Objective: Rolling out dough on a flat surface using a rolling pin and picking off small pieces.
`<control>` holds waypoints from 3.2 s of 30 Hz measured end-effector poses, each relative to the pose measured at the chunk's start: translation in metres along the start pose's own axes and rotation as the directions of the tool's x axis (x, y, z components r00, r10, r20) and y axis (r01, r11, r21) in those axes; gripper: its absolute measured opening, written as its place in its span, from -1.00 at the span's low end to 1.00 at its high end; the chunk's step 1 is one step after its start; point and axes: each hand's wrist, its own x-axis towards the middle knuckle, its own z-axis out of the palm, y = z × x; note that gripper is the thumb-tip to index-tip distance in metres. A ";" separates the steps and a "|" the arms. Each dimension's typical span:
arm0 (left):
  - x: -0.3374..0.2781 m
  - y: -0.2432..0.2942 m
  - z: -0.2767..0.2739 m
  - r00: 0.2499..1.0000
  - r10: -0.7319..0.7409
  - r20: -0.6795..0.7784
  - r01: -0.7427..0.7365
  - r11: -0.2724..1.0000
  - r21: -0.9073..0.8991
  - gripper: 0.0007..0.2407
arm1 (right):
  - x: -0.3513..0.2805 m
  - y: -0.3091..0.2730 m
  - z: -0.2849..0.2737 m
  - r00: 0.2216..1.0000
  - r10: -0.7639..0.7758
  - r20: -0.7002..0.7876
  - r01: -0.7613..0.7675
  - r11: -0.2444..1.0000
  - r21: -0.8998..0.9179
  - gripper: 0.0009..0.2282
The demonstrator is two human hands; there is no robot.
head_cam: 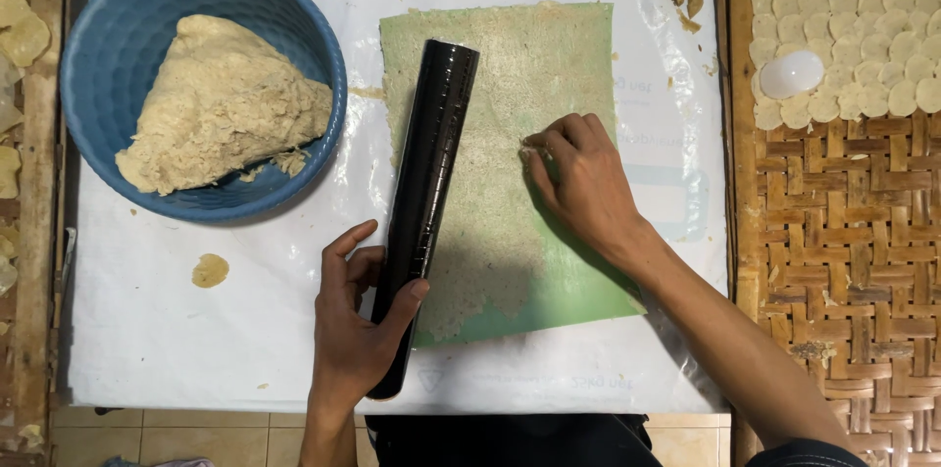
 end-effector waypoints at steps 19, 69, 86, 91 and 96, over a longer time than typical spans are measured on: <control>0.002 0.002 0.000 0.996 0.089 0.020 -0.089 0.996 0.004 -0.38 | -0.001 0.001 -0.001 0.998 0.020 -0.065 -0.011 0.989 0.144 -0.79; 0.046 -0.001 0.011 0.894 0.438 0.101 -0.429 0.765 0.481 -0.50 | -0.011 0.005 0.009 0.988 -0.094 -0.123 0.058 0.962 -0.268 -0.86; 0.120 -0.015 0.047 0.692 0.598 0.405 -0.676 0.339 0.655 -0.55 | 0.021 0.020 -0.019 0.937 -0.128 -0.325 0.121 0.992 -0.041 -0.75; 0.143 -0.005 0.048 0.805 0.414 0.424 -0.567 0.329 0.756 -0.45 | 0.052 0.047 0.002 0.998 0.011 0.060 0.000 0.981 -0.193 -0.38; 0.138 -0.002 0.052 0.846 0.309 0.435 -0.522 0.311 0.794 -0.27 | 0.040 0.045 0.000 0.996 0.007 0.093 0.016 0.970 -0.243 -0.38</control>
